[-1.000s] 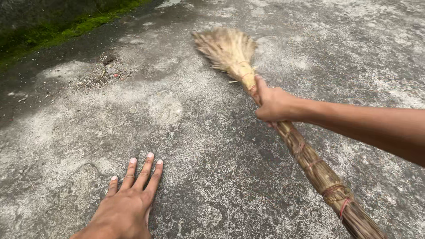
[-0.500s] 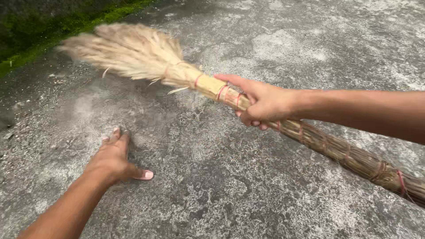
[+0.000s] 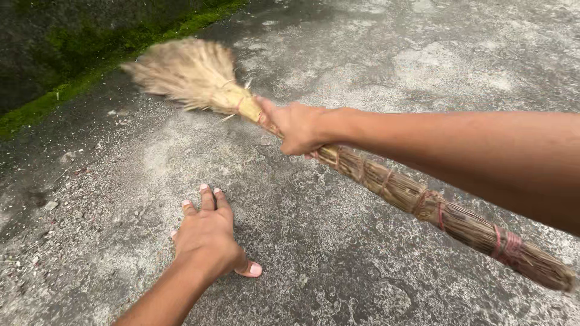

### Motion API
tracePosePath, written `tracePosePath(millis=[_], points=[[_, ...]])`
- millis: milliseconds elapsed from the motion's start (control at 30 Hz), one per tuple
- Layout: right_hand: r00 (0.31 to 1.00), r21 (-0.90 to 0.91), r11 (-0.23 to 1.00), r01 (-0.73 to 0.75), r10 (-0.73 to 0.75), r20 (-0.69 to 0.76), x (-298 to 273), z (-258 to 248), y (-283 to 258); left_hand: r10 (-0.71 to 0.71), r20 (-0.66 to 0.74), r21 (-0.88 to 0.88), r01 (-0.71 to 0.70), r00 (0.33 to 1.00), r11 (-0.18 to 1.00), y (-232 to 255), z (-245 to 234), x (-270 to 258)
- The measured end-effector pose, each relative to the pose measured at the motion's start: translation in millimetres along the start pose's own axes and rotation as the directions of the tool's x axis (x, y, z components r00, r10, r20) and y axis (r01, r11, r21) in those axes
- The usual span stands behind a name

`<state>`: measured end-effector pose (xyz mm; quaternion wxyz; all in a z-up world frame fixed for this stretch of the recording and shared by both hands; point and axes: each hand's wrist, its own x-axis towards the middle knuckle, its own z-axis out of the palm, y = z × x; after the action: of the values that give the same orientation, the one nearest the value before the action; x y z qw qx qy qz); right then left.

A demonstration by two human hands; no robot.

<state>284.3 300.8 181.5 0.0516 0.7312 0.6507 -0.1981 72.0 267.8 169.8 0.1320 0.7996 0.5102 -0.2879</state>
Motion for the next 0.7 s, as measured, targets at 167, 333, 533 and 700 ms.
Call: tracePosePath(millis=[167,333,533,700], points=[[0.907,0.016,0.909,0.417,-0.417,0.060,-54.0,36.7,-86.1,0.033,-0.153,-0.111,-0.051,0.988,0.993,-15.3,17.3,-10.3],[0.916,0.234,0.902,0.362,-0.391,0.088,-135.7,19.0,-103.1,0.039,-0.126,-0.154,-0.058,0.991,0.986,-28.6,43.4,-57.4],[0.997,0.361,0.929,-0.077,0.061,0.056,-236.6,15.8,-98.6,0.217,-0.175,0.057,-0.210,0.960,0.976,-91.6,19.1,-158.9],[0.975,0.469,0.870,-0.153,0.054,0.217,-274.6,19.9,-125.1,0.302,-0.155,0.004,-0.305,0.941,0.952,-164.7,22.9,-248.2]])
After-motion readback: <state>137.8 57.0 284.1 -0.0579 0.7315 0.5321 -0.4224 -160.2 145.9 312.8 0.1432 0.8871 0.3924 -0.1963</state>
